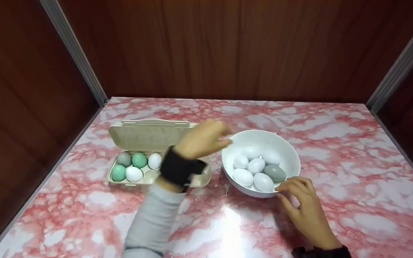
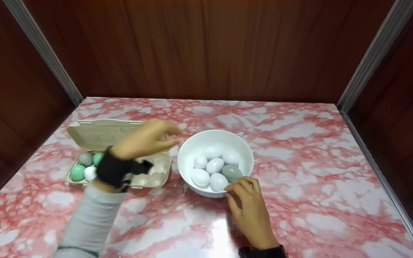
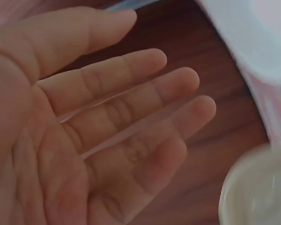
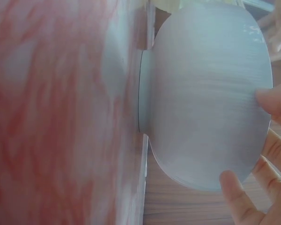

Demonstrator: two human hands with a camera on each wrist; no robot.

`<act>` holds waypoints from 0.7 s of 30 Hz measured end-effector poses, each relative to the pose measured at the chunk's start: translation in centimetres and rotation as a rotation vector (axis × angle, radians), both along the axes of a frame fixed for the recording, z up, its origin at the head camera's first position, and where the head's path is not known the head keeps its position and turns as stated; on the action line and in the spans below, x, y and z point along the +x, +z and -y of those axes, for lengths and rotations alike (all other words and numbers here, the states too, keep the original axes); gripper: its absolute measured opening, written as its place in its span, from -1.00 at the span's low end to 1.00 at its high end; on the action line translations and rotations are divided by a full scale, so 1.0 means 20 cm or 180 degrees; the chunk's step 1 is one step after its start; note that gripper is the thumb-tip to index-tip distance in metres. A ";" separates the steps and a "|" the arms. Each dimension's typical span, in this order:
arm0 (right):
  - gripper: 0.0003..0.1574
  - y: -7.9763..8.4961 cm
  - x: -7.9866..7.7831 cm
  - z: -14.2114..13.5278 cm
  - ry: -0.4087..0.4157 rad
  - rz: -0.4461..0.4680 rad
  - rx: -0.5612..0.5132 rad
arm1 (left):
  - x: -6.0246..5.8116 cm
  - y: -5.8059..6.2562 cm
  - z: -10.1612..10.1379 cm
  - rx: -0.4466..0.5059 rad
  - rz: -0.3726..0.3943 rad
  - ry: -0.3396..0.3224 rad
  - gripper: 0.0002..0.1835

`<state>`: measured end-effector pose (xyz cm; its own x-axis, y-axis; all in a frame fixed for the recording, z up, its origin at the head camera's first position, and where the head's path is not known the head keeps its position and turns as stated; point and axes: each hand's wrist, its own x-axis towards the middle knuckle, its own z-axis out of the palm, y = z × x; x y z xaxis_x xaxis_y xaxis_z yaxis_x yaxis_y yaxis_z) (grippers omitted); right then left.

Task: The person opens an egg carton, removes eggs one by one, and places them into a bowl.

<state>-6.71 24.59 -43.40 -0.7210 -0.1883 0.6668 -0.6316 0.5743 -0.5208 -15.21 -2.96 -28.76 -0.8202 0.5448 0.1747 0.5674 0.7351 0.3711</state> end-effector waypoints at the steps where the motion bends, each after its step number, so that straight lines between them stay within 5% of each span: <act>1: -0.59 0.00 0.00 0.00 -0.0003 0.0000 0.0007 | 0.02 0.00 0.05 0.0083 -0.0022 0.0085 -0.84; 7: -0.59 0.00 0.00 0.00 -0.0016 -0.0014 0.0015 | 0.09 -0.03 0.30 0.0180 -0.0001 0.0649 -0.86; 15: -0.56 0.00 0.00 0.00 0.0050 -0.0103 -0.0003 | 0.08 -0.24 0.57 0.0006 0.0349 0.1316 -0.73; 21: -0.58 0.01 0.00 0.00 0.0056 -0.0095 -0.0012 | 0.06 -0.37 0.67 0.0015 0.0325 0.1553 -0.65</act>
<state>-6.69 24.64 -43.26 -0.6975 -0.1982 0.6886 -0.6568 0.5610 -0.5038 -14.00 -16.34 -36.11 -0.9923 0.0926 0.0819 0.1182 0.9040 0.4108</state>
